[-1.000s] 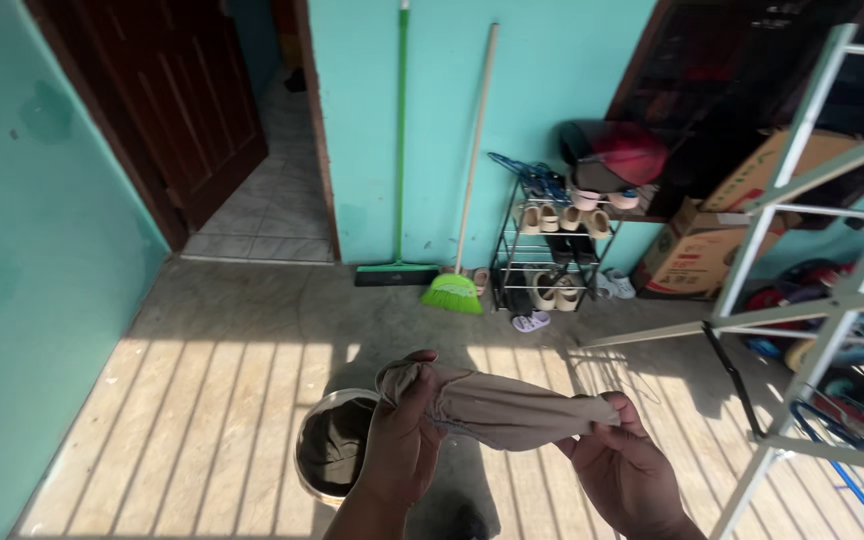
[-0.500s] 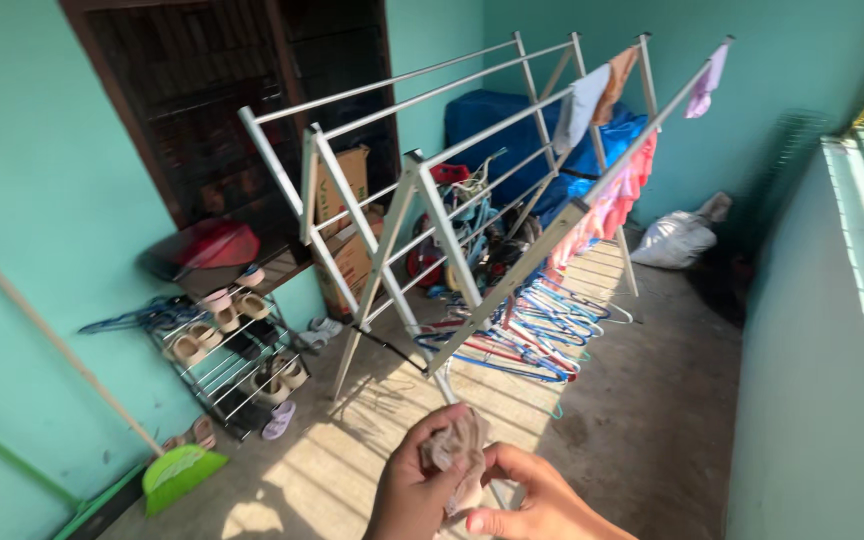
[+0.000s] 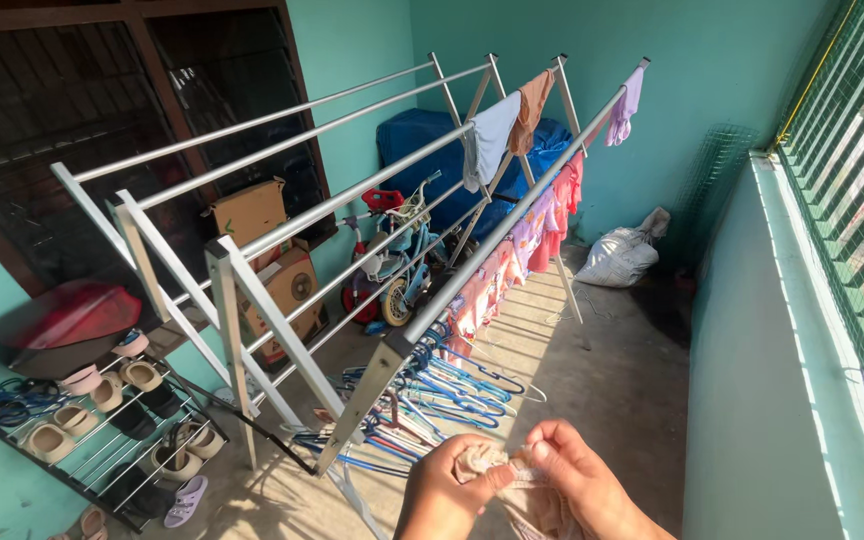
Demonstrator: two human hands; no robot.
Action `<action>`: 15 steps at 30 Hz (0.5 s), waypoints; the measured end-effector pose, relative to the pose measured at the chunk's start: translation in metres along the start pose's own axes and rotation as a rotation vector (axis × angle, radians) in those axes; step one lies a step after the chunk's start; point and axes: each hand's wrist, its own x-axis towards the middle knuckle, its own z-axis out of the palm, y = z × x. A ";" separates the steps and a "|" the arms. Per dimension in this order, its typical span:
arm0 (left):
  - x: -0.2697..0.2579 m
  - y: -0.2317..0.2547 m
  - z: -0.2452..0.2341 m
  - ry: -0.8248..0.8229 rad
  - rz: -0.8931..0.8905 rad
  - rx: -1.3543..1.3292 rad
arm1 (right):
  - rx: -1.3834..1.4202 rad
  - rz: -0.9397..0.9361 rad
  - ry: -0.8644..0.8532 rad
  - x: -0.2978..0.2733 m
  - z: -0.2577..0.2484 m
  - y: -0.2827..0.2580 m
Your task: The person hangs clothes from a bucket onto a drying rack by hand and uses a pole to lift a shirt on a hanger onto a high rail.
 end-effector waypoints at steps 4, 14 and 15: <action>0.036 0.007 0.005 0.060 0.206 -0.036 | -0.608 -0.010 -0.028 0.010 -0.010 -0.048; 0.059 0.031 0.000 0.026 0.067 0.410 | -1.357 -0.183 0.436 0.007 -0.040 -0.076; 0.062 0.034 -0.003 0.073 -0.025 0.415 | -1.403 -0.112 0.509 0.008 -0.042 -0.075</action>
